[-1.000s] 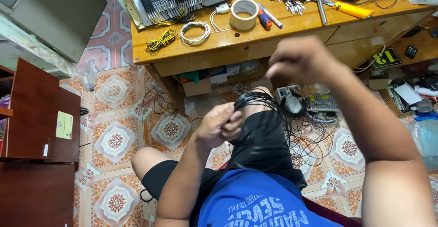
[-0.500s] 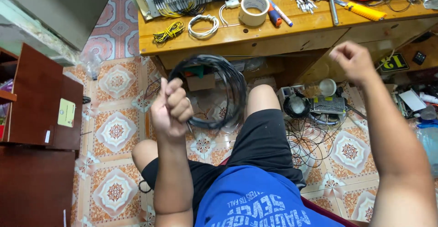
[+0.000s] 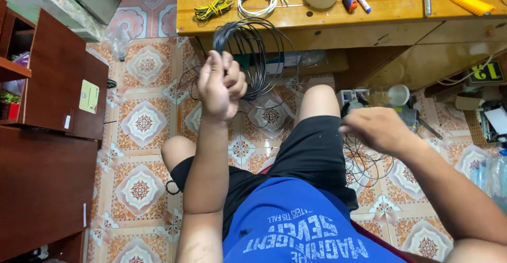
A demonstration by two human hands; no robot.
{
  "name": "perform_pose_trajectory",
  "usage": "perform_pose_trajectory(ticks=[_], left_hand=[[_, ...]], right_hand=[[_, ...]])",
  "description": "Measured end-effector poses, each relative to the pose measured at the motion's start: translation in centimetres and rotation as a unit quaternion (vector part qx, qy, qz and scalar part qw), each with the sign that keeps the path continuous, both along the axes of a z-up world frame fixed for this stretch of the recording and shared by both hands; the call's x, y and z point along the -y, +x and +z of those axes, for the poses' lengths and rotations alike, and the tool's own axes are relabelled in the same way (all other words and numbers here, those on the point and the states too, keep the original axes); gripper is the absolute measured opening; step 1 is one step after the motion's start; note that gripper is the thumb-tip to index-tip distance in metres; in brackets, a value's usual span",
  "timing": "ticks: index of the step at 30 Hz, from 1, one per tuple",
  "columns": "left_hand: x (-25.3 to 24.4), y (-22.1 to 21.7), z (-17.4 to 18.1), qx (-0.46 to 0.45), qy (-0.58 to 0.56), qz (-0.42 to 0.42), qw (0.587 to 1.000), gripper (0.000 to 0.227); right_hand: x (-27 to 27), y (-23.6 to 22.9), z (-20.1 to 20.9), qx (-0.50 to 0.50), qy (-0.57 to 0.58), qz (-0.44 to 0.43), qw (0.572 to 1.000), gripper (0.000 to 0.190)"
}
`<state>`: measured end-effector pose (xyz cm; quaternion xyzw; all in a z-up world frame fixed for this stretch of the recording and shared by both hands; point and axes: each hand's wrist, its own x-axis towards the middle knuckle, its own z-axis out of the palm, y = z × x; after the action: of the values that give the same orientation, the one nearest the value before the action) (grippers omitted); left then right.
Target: Coiling a long black wire and securing the loops with white tape.
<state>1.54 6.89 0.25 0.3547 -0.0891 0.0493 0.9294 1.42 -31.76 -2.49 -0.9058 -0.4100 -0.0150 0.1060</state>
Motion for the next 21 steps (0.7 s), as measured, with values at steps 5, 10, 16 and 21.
perform_pose_trajectory(ticks=[5, 10, 16, 21], left_hand=[[4.5, 0.2, -3.0, 0.011, 0.135, -0.001, 0.991, 0.034], [7.5, -2.5, -1.9, -0.024, 0.131, -0.13, 0.982, 0.033], [7.7, -3.2, -3.5, -0.016, -0.019, -0.279, 0.96, 0.038], [6.3, -4.1, -2.1, -0.023, -0.088, -0.352, 0.932, 0.038]], right_hand=[[-7.3, -0.7, 5.5, 0.183, 0.058, 0.171, 0.966, 0.024], [-10.4, 3.0, 7.4, 0.237, 0.062, 0.175, 0.954, 0.025], [-11.5, 5.4, 11.5, 0.147, 0.136, 0.164, 0.966, 0.025], [-8.1, 9.3, 11.6, -0.036, 0.213, 0.094, 0.972, 0.028]])
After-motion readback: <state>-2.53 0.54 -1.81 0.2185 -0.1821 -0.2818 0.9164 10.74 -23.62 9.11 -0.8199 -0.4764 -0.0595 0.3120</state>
